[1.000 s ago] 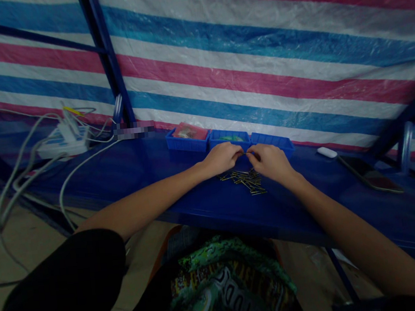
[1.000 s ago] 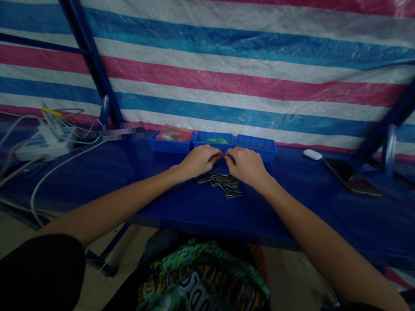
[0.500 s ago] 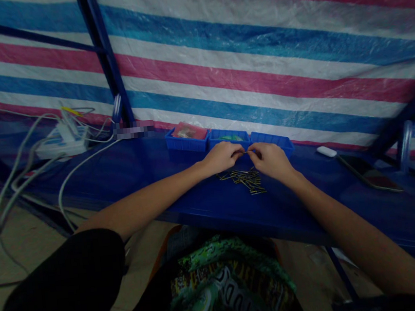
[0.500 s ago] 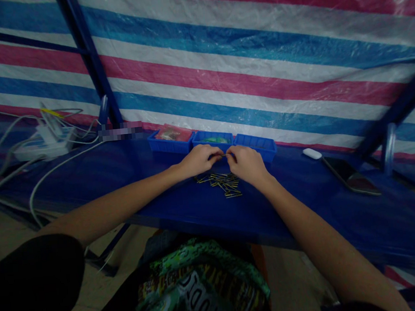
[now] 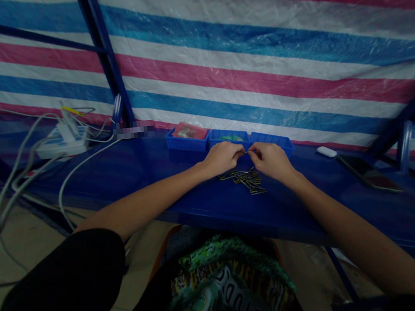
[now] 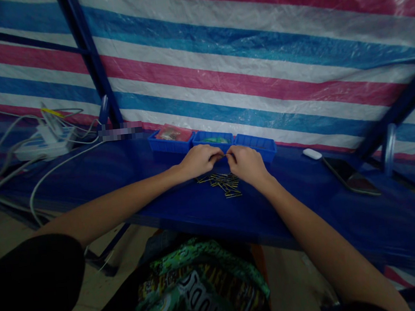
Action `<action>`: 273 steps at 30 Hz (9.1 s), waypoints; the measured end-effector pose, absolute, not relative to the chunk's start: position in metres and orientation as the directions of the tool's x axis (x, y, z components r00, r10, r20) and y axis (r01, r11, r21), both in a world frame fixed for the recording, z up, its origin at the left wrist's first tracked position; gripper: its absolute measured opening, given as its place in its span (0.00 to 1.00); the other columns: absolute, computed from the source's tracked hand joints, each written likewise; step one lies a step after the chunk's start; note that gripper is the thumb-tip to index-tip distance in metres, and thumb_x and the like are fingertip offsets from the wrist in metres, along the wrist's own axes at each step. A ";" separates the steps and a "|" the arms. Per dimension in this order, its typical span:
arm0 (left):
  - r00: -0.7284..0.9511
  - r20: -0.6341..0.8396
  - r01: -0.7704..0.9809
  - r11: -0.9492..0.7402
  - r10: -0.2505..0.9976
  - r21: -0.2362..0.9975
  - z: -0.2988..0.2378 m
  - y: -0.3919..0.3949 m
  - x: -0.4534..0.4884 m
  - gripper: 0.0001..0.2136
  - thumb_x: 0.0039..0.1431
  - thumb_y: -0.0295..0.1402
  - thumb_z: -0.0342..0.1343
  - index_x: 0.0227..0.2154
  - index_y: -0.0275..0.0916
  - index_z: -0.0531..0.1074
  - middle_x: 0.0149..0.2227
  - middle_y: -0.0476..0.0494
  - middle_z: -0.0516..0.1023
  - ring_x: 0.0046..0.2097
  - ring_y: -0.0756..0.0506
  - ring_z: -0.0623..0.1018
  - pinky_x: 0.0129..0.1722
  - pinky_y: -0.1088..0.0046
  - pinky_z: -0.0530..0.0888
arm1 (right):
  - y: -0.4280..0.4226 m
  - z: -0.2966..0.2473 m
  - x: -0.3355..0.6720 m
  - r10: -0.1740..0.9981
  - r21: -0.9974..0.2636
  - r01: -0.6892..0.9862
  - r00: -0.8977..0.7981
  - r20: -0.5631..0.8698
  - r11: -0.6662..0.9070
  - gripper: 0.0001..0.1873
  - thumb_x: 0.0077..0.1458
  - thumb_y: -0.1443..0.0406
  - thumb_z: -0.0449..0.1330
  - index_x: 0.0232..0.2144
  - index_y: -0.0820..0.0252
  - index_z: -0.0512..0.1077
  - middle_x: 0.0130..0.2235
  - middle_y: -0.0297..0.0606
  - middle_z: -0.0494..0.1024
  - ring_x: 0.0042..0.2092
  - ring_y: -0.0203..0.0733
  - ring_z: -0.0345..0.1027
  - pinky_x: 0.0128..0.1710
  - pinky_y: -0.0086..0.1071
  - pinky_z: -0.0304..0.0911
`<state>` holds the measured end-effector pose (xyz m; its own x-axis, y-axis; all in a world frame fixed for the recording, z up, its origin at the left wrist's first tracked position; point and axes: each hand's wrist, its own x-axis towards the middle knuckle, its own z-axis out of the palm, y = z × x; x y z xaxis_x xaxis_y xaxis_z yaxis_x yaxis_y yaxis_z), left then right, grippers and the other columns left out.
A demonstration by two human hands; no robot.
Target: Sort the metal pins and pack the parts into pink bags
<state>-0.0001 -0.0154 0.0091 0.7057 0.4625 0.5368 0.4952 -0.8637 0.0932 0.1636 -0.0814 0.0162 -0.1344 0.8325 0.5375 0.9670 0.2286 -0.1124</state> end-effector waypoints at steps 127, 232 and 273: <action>0.592 0.733 0.411 -0.908 0.336 0.083 0.005 -0.010 -0.001 0.10 0.64 0.31 0.43 0.34 0.38 0.69 0.34 0.44 0.74 0.38 0.47 0.72 0.40 0.68 0.69 | -0.078 0.016 0.167 0.689 -0.260 0.855 -0.145 0.710 0.448 0.09 0.55 0.62 0.53 0.37 0.59 0.68 0.26 0.34 0.68 0.27 0.38 0.62 0.30 0.32 0.57; 0.773 0.526 0.300 -0.935 0.355 0.191 0.005 0.003 -0.002 0.08 0.60 0.30 0.48 0.41 0.35 0.67 0.34 0.43 0.75 0.37 0.47 0.73 0.38 0.71 0.68 | -0.068 0.013 0.181 0.789 -0.188 0.902 -0.220 0.573 0.389 0.09 0.56 0.63 0.53 0.32 0.58 0.73 0.29 0.37 0.74 0.30 0.39 0.64 0.31 0.32 0.55; 0.620 0.656 0.348 -0.900 0.431 0.263 0.009 -0.009 -0.004 0.09 0.62 0.35 0.46 0.42 0.38 0.66 0.31 0.46 0.75 0.33 0.48 0.73 0.33 0.72 0.66 | -0.072 0.015 0.175 0.704 -0.244 0.847 -0.195 0.683 0.472 0.08 0.56 0.63 0.50 0.31 0.58 0.69 0.28 0.38 0.71 0.30 0.39 0.64 0.31 0.34 0.58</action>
